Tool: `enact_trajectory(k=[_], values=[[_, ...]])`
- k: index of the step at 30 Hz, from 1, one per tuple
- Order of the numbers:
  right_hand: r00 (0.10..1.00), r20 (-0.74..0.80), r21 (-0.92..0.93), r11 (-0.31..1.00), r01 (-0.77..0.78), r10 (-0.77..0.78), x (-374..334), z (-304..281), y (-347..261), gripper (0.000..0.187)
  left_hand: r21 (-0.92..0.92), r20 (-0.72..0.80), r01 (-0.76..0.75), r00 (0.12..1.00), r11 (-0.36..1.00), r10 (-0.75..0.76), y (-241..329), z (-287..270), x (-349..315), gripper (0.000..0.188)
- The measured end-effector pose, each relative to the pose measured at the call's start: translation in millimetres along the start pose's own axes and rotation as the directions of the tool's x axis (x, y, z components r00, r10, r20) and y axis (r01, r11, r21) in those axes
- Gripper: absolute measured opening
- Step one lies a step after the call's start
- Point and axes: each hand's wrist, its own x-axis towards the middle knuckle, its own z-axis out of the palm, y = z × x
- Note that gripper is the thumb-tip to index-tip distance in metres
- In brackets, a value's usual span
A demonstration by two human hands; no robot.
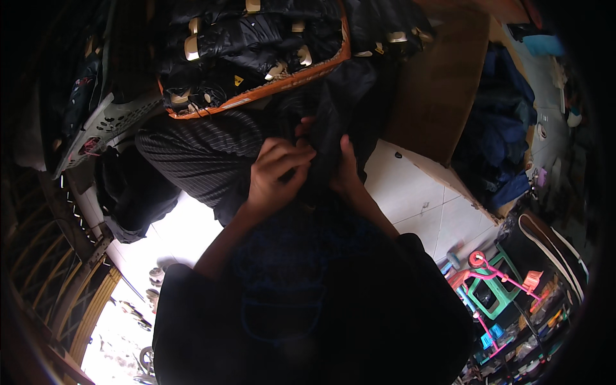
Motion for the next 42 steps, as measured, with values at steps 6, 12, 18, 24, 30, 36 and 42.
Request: enact_trajectory(k=[6, 12, 18, 24, 30, 36, 42], values=[[0.992, -0.02, -0.017, 0.992, -0.124, 0.123, 2, 7, -3, 0.073, -0.226, 0.101, 0.282, 0.959, 0.932, -0.266, 3, -13, 18, 0.022], [0.97, -0.159, -0.082, 0.976, -0.2, 0.186, -5, 14, -6, 0.07, 0.013, 0.16, -0.061, 0.985, 0.998, 0.058, -15, -18, 18, 0.022], [0.965, -0.103, -0.066, 0.967, -0.248, 0.24, -9, 10, -5, 0.064, 0.098, 0.189, -0.258, 0.953, 0.961, 0.236, -19, -23, 24, 0.02], [0.919, -0.265, -0.066, 0.946, -0.318, 0.29, -19, -3, 6, 0.059, 0.18, 0.084, -0.323, 0.946, 0.929, 0.312, -20, -9, 14, 0.017], [0.932, -0.274, -0.069, 0.962, -0.266, 0.238, -32, 4, 2, 0.06, 0.165, -0.095, -0.228, 0.965, 0.959, 0.246, -14, 13, -11, 0.02], [0.876, -0.37, -0.197, 0.895, -0.4, 0.31, -36, 19, -8, 0.055, 0.089, -0.052, -0.158, 0.985, 0.984, 0.163, -13, 8, -24, 0.02], [0.842, -0.439, -0.531, 0.666, -0.524, 0.313, -38, 39, -24, 0.053, 0.065, 0.002, -0.137, 0.991, 0.988, 0.137, -10, -5, -32, 0.02]])
